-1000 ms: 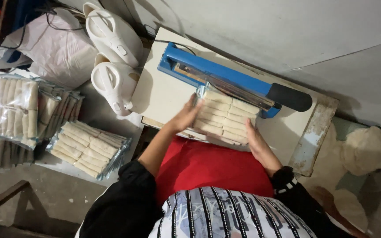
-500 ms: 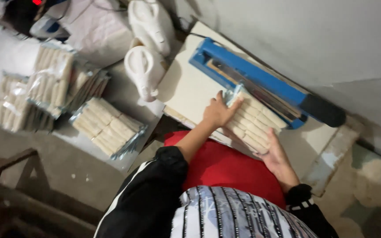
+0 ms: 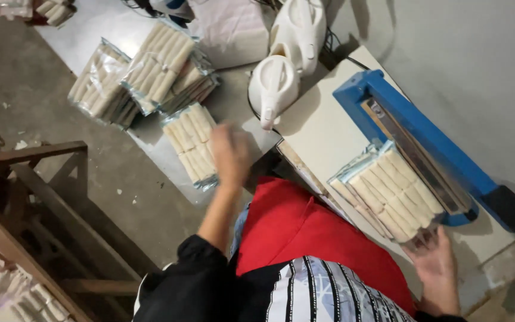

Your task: Using a manual impulse heat sealer to seal plastic bags containing food items.

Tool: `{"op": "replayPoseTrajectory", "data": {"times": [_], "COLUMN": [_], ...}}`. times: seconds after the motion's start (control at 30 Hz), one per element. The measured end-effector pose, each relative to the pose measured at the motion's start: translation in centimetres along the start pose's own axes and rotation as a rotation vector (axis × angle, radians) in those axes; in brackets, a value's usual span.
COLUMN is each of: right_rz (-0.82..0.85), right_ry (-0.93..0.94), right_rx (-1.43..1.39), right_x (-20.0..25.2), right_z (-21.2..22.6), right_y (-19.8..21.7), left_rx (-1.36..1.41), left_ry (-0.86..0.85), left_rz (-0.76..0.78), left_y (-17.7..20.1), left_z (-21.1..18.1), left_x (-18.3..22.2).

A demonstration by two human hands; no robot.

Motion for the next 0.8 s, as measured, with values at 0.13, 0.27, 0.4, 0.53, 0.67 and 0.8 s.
{"op": "replayPoseTrajectory", "data": {"times": [0.13, 0.27, 0.4, 0.53, 0.67, 0.8], "right_rz": [0.004, -0.160, -0.159, -0.153, -0.127, -0.110], "right_ry": [0.027, 0.255, 0.405, 0.580, 0.382, 0.308], "right_rx": [-0.045, 0.223, 0.295, 0.411, 0.315, 0.191], "right_x": [-1.0, 3.0, 5.5, 0.2, -1.2, 1.2], "right_z": [0.4, 3.8, 5.6, 3.2, 1.3, 1.6], "right_y": [2.5, 0.1, -3.1, -1.8, -0.6, -1.0], "left_rx": [-0.606, -0.428, -0.515, -0.370, -0.047, 0.199], "left_ry": [0.667, 0.785, 0.556, 0.189, -0.179, -0.364], "left_rz": [-0.023, 0.078, -0.048, -0.113, 0.056, 0.533], "left_y": [4.8, 4.6, 5.1, 4.2, -2.7, -9.6], "left_z": [17.0, 26.6, 28.2, 14.3, 3.4, -7.8], "left_x": [-0.7, -0.2, -1.5, -2.8, -1.7, 2.6]}}
Point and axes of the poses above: each hand's wrist, its own x-axis away from the middle knuckle, its own y-axis out of the back of the hand, z = x × y, the point moved 6 cm from there along -x, towards the middle knuckle, and after that the axes turned 1 degree about y, right-handed, at the moved point
